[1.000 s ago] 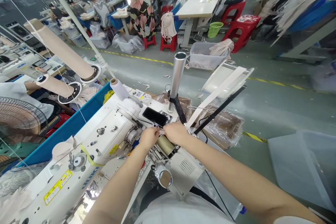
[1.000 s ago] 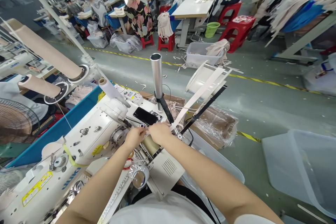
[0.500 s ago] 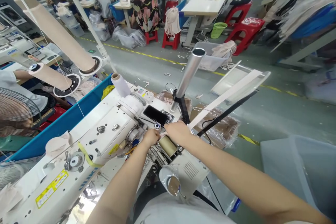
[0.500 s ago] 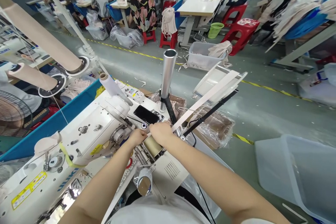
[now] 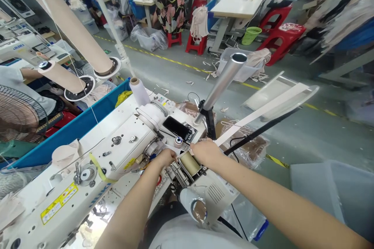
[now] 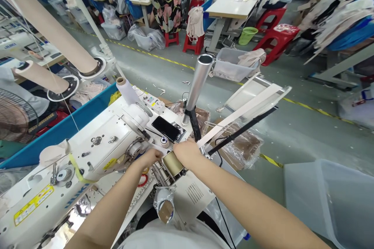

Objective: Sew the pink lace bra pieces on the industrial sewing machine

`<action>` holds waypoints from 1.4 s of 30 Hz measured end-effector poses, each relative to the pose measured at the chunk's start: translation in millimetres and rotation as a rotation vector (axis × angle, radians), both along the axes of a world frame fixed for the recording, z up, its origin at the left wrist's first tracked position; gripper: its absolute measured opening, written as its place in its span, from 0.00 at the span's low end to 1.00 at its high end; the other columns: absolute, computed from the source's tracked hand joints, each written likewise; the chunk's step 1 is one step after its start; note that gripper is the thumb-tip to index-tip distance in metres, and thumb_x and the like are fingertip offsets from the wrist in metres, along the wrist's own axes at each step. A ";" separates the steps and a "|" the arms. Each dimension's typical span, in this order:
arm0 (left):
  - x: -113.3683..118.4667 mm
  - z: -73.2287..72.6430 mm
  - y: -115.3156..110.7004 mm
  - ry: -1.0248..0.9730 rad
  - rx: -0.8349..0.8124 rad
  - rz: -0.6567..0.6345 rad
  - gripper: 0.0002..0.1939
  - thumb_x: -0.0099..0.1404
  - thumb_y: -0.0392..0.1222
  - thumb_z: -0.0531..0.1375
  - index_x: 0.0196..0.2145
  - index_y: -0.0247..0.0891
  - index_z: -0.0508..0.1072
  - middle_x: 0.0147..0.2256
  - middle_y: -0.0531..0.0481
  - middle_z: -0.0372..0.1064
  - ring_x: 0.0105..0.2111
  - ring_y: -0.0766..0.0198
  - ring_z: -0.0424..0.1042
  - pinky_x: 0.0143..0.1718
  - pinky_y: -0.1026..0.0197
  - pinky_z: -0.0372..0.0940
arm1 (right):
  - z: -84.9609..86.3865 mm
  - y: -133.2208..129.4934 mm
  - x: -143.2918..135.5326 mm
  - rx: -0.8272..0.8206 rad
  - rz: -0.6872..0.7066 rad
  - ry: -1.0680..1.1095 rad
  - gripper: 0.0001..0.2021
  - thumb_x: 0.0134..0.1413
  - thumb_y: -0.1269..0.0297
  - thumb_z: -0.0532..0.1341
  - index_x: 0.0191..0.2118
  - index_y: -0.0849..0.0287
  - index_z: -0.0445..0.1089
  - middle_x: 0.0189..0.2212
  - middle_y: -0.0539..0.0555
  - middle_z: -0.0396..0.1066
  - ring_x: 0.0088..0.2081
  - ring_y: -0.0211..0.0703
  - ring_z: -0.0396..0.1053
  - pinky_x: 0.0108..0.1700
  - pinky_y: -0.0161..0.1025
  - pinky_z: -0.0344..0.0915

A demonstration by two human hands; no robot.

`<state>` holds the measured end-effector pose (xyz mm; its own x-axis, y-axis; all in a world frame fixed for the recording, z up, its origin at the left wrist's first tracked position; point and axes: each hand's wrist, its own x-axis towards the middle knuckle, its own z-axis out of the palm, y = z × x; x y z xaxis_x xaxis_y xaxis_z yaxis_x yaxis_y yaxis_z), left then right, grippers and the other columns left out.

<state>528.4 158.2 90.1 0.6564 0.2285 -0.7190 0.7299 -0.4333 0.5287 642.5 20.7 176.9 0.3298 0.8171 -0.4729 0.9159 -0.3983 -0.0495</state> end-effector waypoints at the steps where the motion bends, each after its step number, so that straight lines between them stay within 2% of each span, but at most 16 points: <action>1: -6.6 5.6 0.5 -0.008 0.012 -0.003 0.11 0.66 0.44 0.57 0.38 0.32 0.70 0.35 0.50 0.69 0.33 0.64 0.70 0.35 0.58 0.68 | 0.9 -2.5 0.6 -0.004 0.019 0.001 0.09 0.60 0.62 0.57 0.40 0.63 0.70 0.36 0.53 0.73 0.40 0.42 0.71 0.48 0.50 0.65; 6: -39.9 32.3 -2.0 -0.077 0.100 0.038 0.10 0.64 0.41 0.58 0.27 0.33 0.68 0.26 0.54 0.65 0.29 0.66 0.67 0.34 0.59 0.64 | -0.9 -1.9 0.4 -0.008 0.052 0.000 0.08 0.60 0.63 0.58 0.37 0.63 0.70 0.35 0.52 0.73 0.39 0.42 0.71 0.47 0.49 0.65; 11: -52.9 49.8 -4.2 -0.223 0.126 0.266 0.10 0.57 0.31 0.55 0.19 0.37 0.61 0.20 0.54 0.60 0.28 0.63 0.64 0.33 0.61 0.59 | -3.5 2.0 -1.2 0.002 0.069 0.008 0.08 0.59 0.63 0.58 0.38 0.63 0.70 0.36 0.52 0.73 0.39 0.42 0.71 0.46 0.48 0.66; 14: -49.9 58.9 -8.8 -0.316 0.040 0.454 0.09 0.55 0.32 0.51 0.19 0.38 0.60 0.22 0.52 0.64 0.28 0.63 0.66 0.33 0.62 0.61 | -2.7 -1.4 -2.1 0.011 0.091 0.008 0.07 0.59 0.64 0.58 0.37 0.63 0.70 0.35 0.52 0.73 0.40 0.42 0.71 0.47 0.49 0.65; 19: -34.3 70.7 -18.8 -0.486 -0.199 0.683 0.05 0.54 0.37 0.52 0.22 0.37 0.62 0.34 0.47 0.71 0.35 0.63 0.70 0.42 0.61 0.65 | -4.6 -8.4 -6.3 0.026 0.116 0.019 0.07 0.60 0.65 0.57 0.36 0.62 0.71 0.34 0.52 0.73 0.39 0.42 0.71 0.47 0.49 0.65; 23: -21.9 75.9 -19.7 -0.523 -0.361 0.812 0.05 0.51 0.39 0.53 0.21 0.38 0.60 0.31 0.47 0.72 0.33 0.62 0.71 0.41 0.58 0.67 | -6.1 -10.5 -10.0 0.039 0.105 0.029 0.07 0.60 0.65 0.57 0.36 0.62 0.71 0.34 0.52 0.73 0.39 0.42 0.71 0.47 0.48 0.65; 27: -21.8 91.9 -26.5 -0.505 -0.491 0.830 0.06 0.45 0.39 0.56 0.19 0.37 0.60 0.28 0.47 0.72 0.30 0.62 0.72 0.35 0.60 0.68 | -5.4 -12.0 -10.6 0.057 0.087 0.061 0.08 0.60 0.65 0.57 0.35 0.63 0.71 0.34 0.52 0.74 0.40 0.42 0.71 0.48 0.48 0.64; 32: -39.0 120.3 -49.5 -0.499 -0.697 0.837 0.09 0.47 0.40 0.61 0.19 0.35 0.64 0.34 0.43 0.72 0.34 0.61 0.71 0.33 0.63 0.67 | -6.7 -16.6 -4.6 0.116 0.017 0.161 0.07 0.59 0.68 0.57 0.33 0.63 0.71 0.32 0.52 0.74 0.39 0.42 0.71 0.49 0.50 0.63; 34: -49.8 127.0 -55.1 -0.547 -0.744 0.854 0.10 0.49 0.40 0.63 0.19 0.34 0.66 0.37 0.42 0.71 0.37 0.59 0.70 0.35 0.63 0.67 | -4.9 -18.5 -2.0 0.180 -0.029 0.233 0.08 0.60 0.72 0.55 0.34 0.64 0.71 0.34 0.55 0.74 0.41 0.45 0.71 0.49 0.51 0.62; 37: -64.8 131.7 -54.1 -0.680 -0.663 0.876 0.11 0.53 0.41 0.63 0.19 0.34 0.67 0.38 0.42 0.68 0.43 0.55 0.68 0.39 0.61 0.65 | 6.3 -17.7 -2.6 0.327 -0.070 0.421 0.12 0.61 0.73 0.51 0.42 0.64 0.71 0.44 0.61 0.72 0.49 0.49 0.66 0.52 0.48 0.59; 39: -70.3 133.0 -48.6 -0.737 -0.569 0.840 0.11 0.55 0.42 0.62 0.20 0.34 0.68 0.39 0.43 0.67 0.43 0.54 0.66 0.40 0.60 0.64 | 17.9 -13.8 -6.4 0.412 -0.040 0.613 0.13 0.62 0.67 0.52 0.48 0.59 0.69 0.48 0.56 0.71 0.51 0.43 0.65 0.52 0.39 0.59; 42: -71.3 133.1 -40.1 -0.768 -0.403 0.669 0.12 0.58 0.41 0.60 0.20 0.34 0.68 0.41 0.43 0.65 0.42 0.55 0.65 0.42 0.58 0.62 | 32.2 -7.0 -13.0 0.433 -0.015 0.837 0.12 0.59 0.60 0.56 0.46 0.56 0.69 0.39 0.48 0.75 0.38 0.36 0.70 0.37 0.30 0.64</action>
